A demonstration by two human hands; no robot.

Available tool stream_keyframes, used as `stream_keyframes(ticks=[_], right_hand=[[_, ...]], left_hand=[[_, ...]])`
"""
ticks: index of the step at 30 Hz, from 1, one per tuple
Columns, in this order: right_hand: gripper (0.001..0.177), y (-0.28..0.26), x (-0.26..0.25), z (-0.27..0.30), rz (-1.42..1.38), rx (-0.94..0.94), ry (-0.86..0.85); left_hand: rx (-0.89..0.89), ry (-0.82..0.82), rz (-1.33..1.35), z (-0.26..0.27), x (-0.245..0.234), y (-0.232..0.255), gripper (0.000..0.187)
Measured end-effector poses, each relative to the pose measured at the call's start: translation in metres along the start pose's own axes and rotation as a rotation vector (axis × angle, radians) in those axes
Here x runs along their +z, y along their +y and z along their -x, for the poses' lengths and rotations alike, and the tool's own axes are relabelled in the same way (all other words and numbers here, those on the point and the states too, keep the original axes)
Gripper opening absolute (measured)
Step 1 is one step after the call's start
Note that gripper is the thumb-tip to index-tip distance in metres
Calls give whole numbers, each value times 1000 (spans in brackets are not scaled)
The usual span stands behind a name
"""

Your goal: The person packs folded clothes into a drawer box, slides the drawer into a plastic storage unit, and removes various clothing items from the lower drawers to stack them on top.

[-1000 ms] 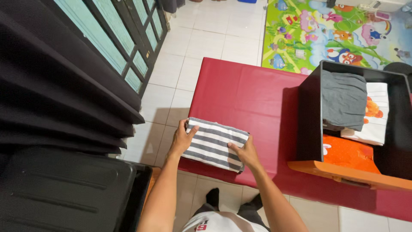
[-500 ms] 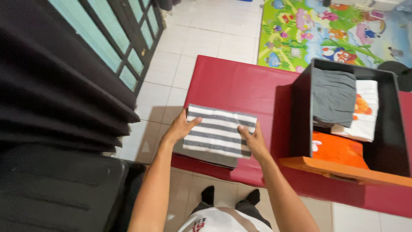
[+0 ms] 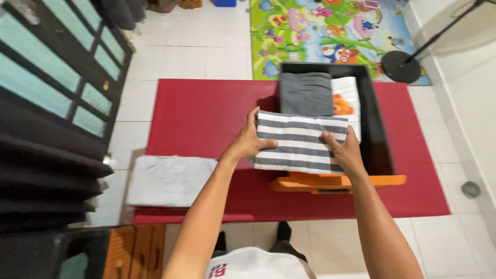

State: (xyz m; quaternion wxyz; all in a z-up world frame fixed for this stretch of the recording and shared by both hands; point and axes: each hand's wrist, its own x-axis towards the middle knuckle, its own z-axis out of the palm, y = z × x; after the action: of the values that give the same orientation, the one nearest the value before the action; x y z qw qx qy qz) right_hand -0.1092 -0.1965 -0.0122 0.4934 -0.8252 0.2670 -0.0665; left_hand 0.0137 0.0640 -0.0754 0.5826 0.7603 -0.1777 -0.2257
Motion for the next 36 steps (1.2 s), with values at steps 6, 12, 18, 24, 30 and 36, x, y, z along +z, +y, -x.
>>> stream_keyframes(ticks=[6,12,18,24,30,36], right_hand=[[57,59,-87,-45,47,13,-17],[62,100,-115,-74,139,212,-171],[86,144,-112,-101,254,206,-338],[110,105,-120,-76,1038,-455,-173],[114,114,-103,-81,1110,-297,-730],[125,151,-86,-97,1140,-253,-819]], left_hand=[[-173,-151,-47,-36,94,51,133],[-326,-98,-130,-47,142,59,125],[-330,16,-235,-46,181,32,115],[-7,-132,-984,-39,196,17,113],[-205,-450,-1070,-50,214,18,131],[-292,-521,-1088,-67,228,1,128]])
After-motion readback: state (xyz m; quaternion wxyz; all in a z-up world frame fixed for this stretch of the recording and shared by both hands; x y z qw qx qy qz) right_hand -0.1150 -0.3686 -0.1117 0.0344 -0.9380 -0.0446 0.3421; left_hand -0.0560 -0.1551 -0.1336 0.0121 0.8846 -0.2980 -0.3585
